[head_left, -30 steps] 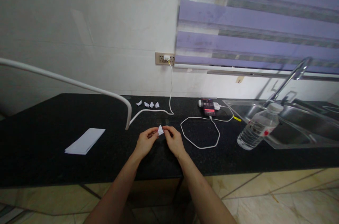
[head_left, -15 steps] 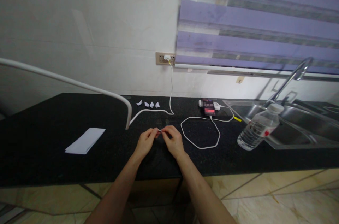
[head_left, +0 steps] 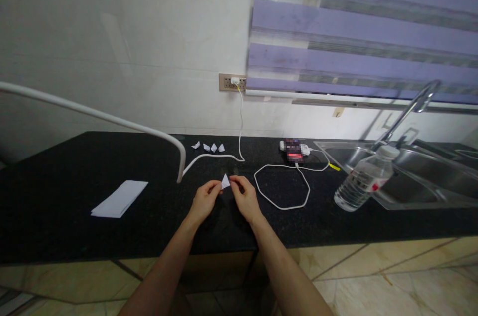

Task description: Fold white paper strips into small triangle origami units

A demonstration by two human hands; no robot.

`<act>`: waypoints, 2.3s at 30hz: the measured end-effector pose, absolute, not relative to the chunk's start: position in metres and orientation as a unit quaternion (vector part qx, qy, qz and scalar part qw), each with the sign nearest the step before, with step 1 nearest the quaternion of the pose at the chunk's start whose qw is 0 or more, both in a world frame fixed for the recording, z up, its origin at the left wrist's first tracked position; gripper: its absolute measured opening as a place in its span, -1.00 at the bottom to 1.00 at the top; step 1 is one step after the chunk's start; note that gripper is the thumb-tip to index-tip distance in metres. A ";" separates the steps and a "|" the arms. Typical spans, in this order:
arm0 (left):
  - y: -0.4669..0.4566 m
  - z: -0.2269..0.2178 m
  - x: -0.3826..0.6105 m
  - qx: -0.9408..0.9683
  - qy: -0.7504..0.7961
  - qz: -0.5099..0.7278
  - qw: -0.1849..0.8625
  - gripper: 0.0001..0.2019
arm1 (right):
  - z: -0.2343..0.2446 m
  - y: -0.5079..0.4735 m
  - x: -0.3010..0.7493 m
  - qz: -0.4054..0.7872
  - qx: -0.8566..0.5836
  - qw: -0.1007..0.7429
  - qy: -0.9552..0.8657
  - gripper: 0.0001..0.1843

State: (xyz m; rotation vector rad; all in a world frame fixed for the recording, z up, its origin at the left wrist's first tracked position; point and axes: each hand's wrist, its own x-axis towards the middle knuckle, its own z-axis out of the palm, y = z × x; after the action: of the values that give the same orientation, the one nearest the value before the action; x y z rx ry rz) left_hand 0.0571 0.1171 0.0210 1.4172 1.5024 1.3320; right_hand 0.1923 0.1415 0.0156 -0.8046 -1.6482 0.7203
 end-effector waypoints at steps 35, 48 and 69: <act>0.120 0.015 0.059 0.581 0.544 0.540 0.274 -0.73 | 0.015 0.144 0.193 0.441 -0.360 0.479 -0.668 -0.75; 0.118 0.017 0.059 0.552 0.551 0.545 0.308 -0.70 | 0.012 0.145 0.192 0.414 -0.362 0.487 -0.679 -0.76; 0.114 0.026 0.057 0.529 0.588 0.528 0.309 -0.70 | 0.012 0.143 0.190 0.427 -0.377 0.487 -0.662 -0.81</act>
State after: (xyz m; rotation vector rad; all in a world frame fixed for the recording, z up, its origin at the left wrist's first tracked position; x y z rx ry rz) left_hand 0.0569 0.1140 0.0258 1.3981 1.5547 1.3961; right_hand 0.1901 0.1429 0.0125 -0.9175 -1.6109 1.0387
